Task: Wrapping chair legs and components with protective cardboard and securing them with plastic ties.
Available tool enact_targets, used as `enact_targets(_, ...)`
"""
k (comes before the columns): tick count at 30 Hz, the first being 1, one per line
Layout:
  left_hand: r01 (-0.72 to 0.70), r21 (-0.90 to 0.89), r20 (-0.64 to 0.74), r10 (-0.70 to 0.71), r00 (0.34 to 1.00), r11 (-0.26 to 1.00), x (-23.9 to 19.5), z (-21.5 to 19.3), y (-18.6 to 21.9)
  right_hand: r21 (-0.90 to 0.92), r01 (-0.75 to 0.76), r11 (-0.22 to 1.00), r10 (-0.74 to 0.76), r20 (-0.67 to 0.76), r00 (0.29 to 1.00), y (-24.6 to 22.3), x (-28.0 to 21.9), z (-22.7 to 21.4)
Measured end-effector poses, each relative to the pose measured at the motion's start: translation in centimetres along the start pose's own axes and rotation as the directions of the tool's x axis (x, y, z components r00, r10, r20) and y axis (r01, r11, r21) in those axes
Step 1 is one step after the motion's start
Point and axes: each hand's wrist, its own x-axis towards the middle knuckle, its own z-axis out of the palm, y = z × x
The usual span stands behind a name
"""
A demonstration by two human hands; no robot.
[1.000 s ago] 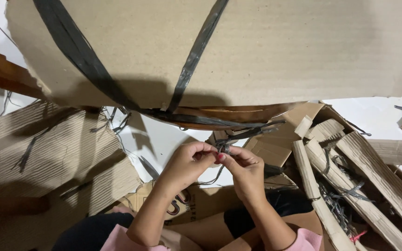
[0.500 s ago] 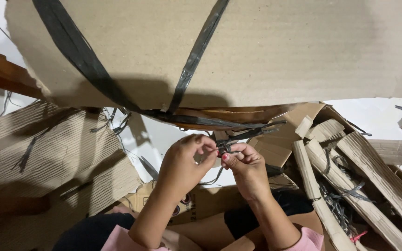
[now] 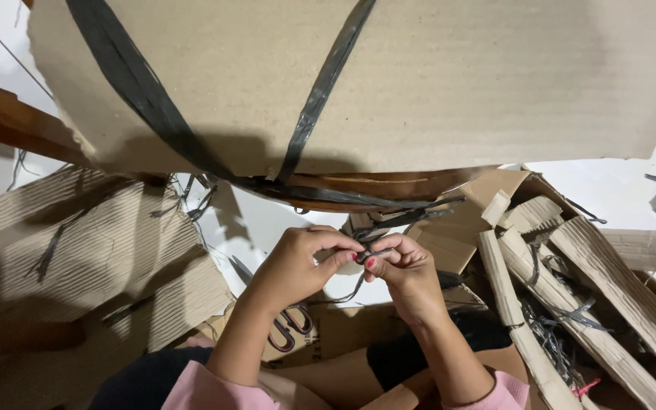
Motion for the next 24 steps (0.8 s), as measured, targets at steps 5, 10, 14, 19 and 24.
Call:
enact_targets(5,0.037,-0.054,0.023,-0.036,0.999,0.998,0.4,0.2,-0.9,-0.008,0.004,1.000,-0.004,-0.013,1.000,-0.1,0.0,-0.3)
enact_targets(10,0.047,-0.068,0.017,-0.045,0.999,0.997,0.4,0.6,-1.5,-0.063,0.041,0.997,-0.042,-0.025,0.999,-0.9,-0.2,-0.4)
enact_targets(14,-0.027,-0.013,-0.022,0.027,0.999,1.000,0.6,0.8,-1.5,-0.204,0.063,0.977,-0.073,-0.042,0.996,-2.9,-0.5,0.4)
enact_targets(19,-0.073,0.032,-0.113,0.076,0.991,0.997,0.4,0.7,-2.1,-0.420,0.073,0.904,-0.086,-0.011,0.996,-5.1,-0.6,0.6)
enact_targets(24,-0.044,0.062,-0.165,0.054,0.985,0.997,0.5,-0.2,-1.9,-0.608,0.136,0.782,-0.126,0.059,0.990,-6.0,0.2,-1.4)
